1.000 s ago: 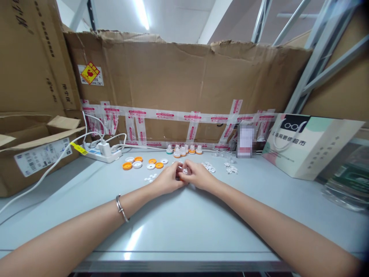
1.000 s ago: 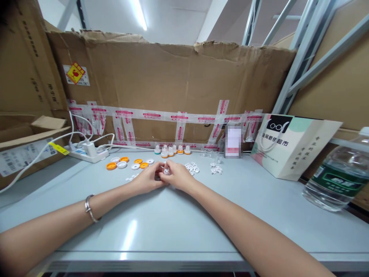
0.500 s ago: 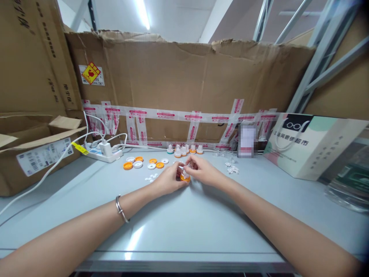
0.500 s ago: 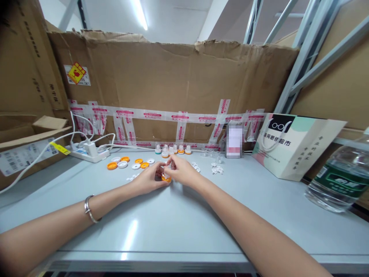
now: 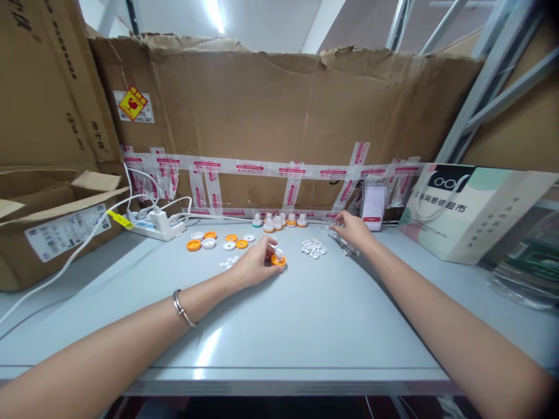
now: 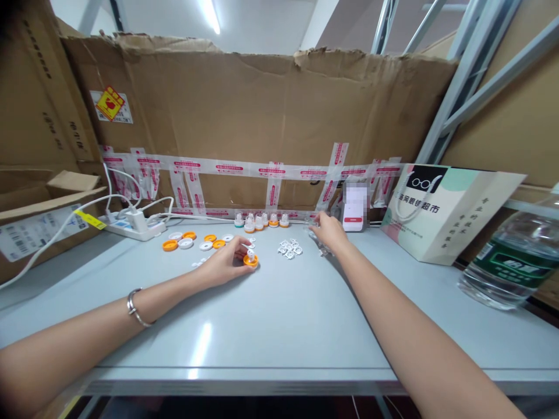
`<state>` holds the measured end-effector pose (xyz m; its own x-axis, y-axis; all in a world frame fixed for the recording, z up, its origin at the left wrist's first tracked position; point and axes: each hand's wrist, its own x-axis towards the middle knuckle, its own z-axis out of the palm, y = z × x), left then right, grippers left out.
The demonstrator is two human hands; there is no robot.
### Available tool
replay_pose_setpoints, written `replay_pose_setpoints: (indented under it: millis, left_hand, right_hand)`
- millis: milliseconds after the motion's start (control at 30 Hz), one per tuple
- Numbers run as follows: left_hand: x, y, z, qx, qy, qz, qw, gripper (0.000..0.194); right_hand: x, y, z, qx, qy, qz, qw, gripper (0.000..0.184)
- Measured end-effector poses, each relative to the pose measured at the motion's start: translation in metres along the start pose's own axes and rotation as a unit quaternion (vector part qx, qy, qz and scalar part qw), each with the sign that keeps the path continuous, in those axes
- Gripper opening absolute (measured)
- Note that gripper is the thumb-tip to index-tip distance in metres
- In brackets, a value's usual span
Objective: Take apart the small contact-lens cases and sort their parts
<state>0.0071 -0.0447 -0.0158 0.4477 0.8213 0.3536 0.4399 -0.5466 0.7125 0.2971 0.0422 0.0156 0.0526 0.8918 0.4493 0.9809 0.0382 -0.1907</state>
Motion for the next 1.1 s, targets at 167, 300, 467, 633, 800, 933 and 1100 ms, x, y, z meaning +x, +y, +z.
replay_pose_setpoints:
  millis: [167, 300, 467, 633, 800, 933, 1100]
  left_hand:
    - [0.000, 0.001, 0.000, 0.008, -0.001, -0.002, 1.000, 0.044]
    - [0.000, 0.001, -0.001, 0.005, -0.004, -0.002, 1.000, 0.045]
    - [-0.001, 0.000, -0.001, 0.004, 0.000, 0.001, 1.000, 0.045]
    - [-0.001, -0.002, -0.001, 0.001, 0.002, 0.002, 1.000, 0.045]
    - [-0.002, -0.001, -0.001, 0.002, 0.003, 0.003, 1.000, 0.047]
    - [-0.003, -0.001, -0.002, 0.003, 0.002, 0.001, 1.000, 0.049]
    - [0.000, 0.000, -0.004, 0.087, -0.007, 0.013, 0.996, 0.027]
  right_hand:
    - [-0.002, -0.006, 0.006, -0.121, 0.012, -0.018, 0.992, 0.029]
    - [-0.004, -0.006, 0.008, -0.146, 0.047, -0.035, 0.988, 0.024]
    - [-0.005, 0.000, 0.015, -0.131, 0.073, -0.019, 0.988, 0.016]
    - [-0.004, -0.007, 0.010, -0.085, 0.099, -0.012, 0.991, 0.017]
    - [-0.029, -0.057, -0.012, 0.167, 0.006, -0.159, 0.973, 0.020]
    - [-0.064, -0.102, -0.023, 0.300, -0.163, -0.254, 0.905, 0.030]
    - [-0.088, -0.125, -0.017, 0.306, -0.193, -0.257, 0.896, 0.032]
